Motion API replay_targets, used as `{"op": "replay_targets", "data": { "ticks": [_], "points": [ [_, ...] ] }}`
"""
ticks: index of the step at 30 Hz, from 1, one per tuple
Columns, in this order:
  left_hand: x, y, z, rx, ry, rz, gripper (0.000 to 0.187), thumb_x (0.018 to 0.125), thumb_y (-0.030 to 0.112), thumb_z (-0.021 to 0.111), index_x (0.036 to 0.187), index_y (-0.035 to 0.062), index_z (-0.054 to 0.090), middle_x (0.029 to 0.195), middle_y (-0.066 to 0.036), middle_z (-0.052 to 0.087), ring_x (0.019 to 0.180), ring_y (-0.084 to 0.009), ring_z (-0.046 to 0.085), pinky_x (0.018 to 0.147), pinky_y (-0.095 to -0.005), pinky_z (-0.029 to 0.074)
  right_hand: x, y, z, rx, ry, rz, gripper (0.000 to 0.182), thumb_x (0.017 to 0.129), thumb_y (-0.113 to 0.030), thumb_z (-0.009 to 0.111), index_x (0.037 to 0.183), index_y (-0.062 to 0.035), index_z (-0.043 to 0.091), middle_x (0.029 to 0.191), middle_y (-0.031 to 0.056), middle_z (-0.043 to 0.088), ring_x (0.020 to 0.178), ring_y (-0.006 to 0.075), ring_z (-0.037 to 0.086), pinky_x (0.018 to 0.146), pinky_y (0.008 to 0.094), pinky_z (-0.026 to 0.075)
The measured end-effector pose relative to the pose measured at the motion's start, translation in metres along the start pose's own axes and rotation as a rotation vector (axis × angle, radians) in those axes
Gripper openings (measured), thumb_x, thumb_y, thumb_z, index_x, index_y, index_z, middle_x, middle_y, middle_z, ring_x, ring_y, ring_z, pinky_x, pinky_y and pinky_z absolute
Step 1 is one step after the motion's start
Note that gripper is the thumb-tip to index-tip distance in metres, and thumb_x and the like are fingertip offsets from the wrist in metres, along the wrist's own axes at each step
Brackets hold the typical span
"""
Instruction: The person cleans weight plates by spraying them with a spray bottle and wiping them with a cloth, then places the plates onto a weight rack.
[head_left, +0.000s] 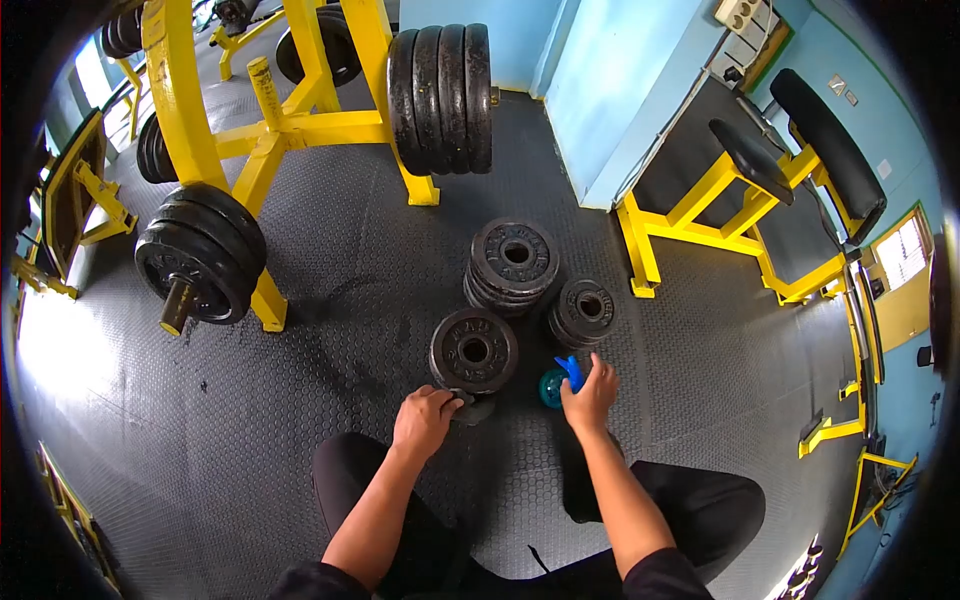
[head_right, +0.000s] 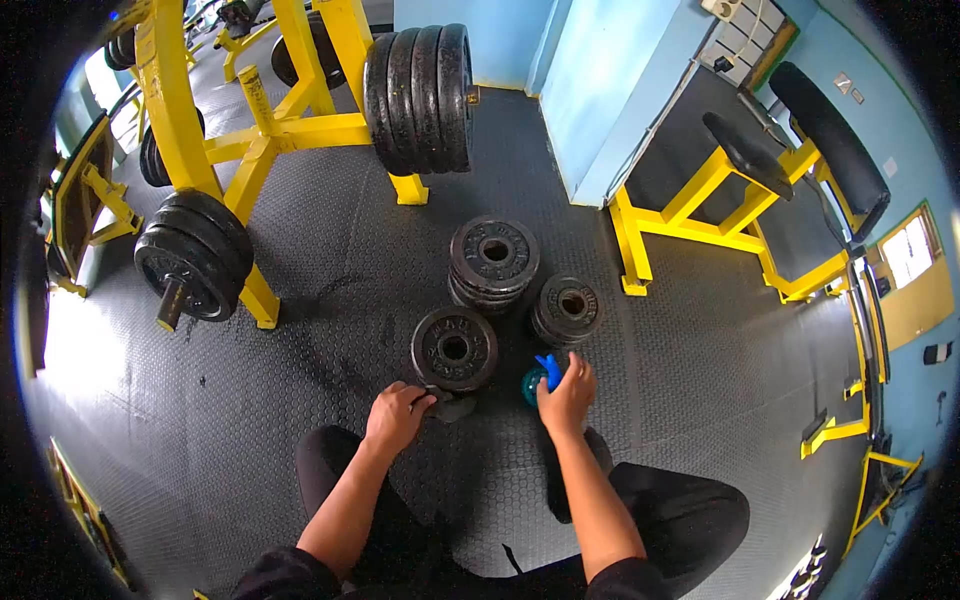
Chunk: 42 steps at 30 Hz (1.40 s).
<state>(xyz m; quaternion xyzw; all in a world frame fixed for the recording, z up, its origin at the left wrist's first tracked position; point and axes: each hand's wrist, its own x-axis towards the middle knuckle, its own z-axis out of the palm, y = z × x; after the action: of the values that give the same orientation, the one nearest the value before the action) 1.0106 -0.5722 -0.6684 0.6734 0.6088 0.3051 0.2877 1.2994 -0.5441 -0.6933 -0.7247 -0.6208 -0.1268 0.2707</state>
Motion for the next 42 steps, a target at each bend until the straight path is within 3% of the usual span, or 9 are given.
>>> {"op": "replay_targets", "data": {
  "ticks": [5, 7, 12, 14, 15, 19, 24, 33, 42],
  "points": [
    [0.009, 0.011, 0.0, 0.034, 0.055, 0.067, 0.017, 0.083, 0.016, 0.067, 0.093, 0.0031, 0.072, 0.089, -0.015, 0.066, 0.082, -0.0353, 0.065, 0.073, -0.0421, 0.053, -0.011, -0.066, -0.014, 0.658, -0.461, -0.266, 0.034, 0.08, -0.007, 0.065, 0.113, -0.0037, 0.058, 0.094, 0.0176, 0.064, 0.086, 0.0367, 0.063, 0.074, 0.0448, 0.051],
    [0.011, 0.014, 0.011, -0.014, -0.116, 0.257, 0.024, 0.082, 0.016, 0.065, 0.104, 0.0066, 0.07, 0.089, -0.014, 0.065, 0.083, -0.0333, 0.066, 0.071, -0.0414, 0.053, -0.035, -0.074, -0.009, 0.771, -0.867, -0.052, 0.036, 0.087, -0.01, 0.063, 0.122, -0.0046, 0.056, 0.107, 0.0175, 0.065, 0.099, 0.0332, 0.065, 0.085, 0.04, 0.051],
    [0.011, 0.061, 0.021, -0.053, -0.303, 0.314, 0.034, 0.081, 0.015, 0.065, 0.113, 0.0063, 0.066, 0.093, -0.016, 0.066, 0.084, -0.0336, 0.066, 0.073, -0.0416, 0.054, -0.083, -0.071, 0.009, 1.251, -0.873, 0.492, 0.029, 0.095, -0.01, 0.057, 0.122, -0.003, 0.051, 0.118, 0.0079, 0.059, 0.11, 0.015, 0.056, 0.093, 0.0307, 0.047],
    [0.014, 0.07, 0.017, -0.088, -0.369, 0.289, 0.035, 0.081, 0.014, 0.066, 0.114, 0.0029, 0.066, 0.098, -0.017, 0.068, 0.086, -0.0346, 0.067, 0.075, -0.0414, 0.054, -0.084, -0.08, 0.007, 1.49, -0.501, 0.586, 0.06, 0.097, -0.019, 0.059, 0.145, 0.0025, 0.03, 0.126, 0.0113, 0.055, 0.112, 0.0173, 0.055, 0.092, 0.0327, 0.047],
    [0.018, 0.068, 0.015, -0.159, -0.289, 0.298, 0.037, 0.082, 0.016, 0.065, 0.115, 0.0015, 0.064, 0.097, -0.018, 0.068, 0.086, -0.0347, 0.067, 0.074, -0.0413, 0.054, -0.081, -0.08, 0.008, 1.45, -0.478, 0.523, 0.081, 0.094, -0.024, 0.063, 0.152, 0.0016, 0.012, 0.134, 0.0174, 0.049, 0.119, 0.0259, 0.052, 0.097, 0.0391, 0.044],
    [0.055, 0.065, -0.028, -0.079, -0.537, -0.084, 0.049, 0.083, 0.022, 0.062, 0.127, -0.0003, 0.054, 0.093, -0.026, 0.068, 0.092, -0.039, 0.067, 0.082, -0.0435, 0.053, -0.047, -0.085, 0.01, 0.6, -0.482, 0.113, 0.091, 0.089, -0.043, 0.065, 0.152, 0.0024, 0.016, 0.147, 0.0309, 0.031, 0.135, 0.0487, 0.03, 0.11, 0.0549, 0.027],
    [0.07, -0.023, 0.012, 0.146, -0.584, -0.113, 0.051, 0.085, 0.025, 0.061, 0.131, 0.0024, 0.053, 0.102, -0.023, 0.068, 0.103, -0.0394, 0.064, 0.089, -0.0444, 0.051, -0.056, -0.082, 0.09, 0.128, -0.693, -0.078, 0.094, 0.09, -0.059, 0.053, 0.148, 0.008, 0.022, 0.156, 0.032, 0.01, 0.145, 0.0453, 0.014, 0.115, 0.0543, 0.021],
    [0.064, -0.035, -0.034, 0.09, 0.046, -0.279, 0.037, 0.091, 0.017, 0.057, 0.127, 0.0044, 0.055, 0.122, -0.022, 0.058, 0.113, -0.0397, 0.058, 0.094, -0.0432, 0.048, 0.001, -0.137, 0.137, -0.046, -0.617, -0.147, 0.104, 0.088, -0.068, 0.048, 0.147, 0.0126, 0.019, 0.156, 0.0315, 0.01, 0.146, 0.0443, 0.009, 0.118, 0.0532, 0.011],
    [0.079, -0.026, -0.013, 0.018, 0.138, -0.272, 0.039, 0.091, 0.017, 0.056, 0.127, 0.0034, 0.053, 0.122, -0.024, 0.057, 0.11, -0.0412, 0.059, 0.091, -0.0448, 0.05, -0.028, -0.154, 0.134, 0.219, -0.639, -0.54, 0.084, 0.085, -0.034, 0.06, 0.15, 0.0046, 0.021, 0.157, 0.0263, 0.017, 0.146, 0.0403, 0.017, 0.118, 0.0496, 0.018]
  ]
}}
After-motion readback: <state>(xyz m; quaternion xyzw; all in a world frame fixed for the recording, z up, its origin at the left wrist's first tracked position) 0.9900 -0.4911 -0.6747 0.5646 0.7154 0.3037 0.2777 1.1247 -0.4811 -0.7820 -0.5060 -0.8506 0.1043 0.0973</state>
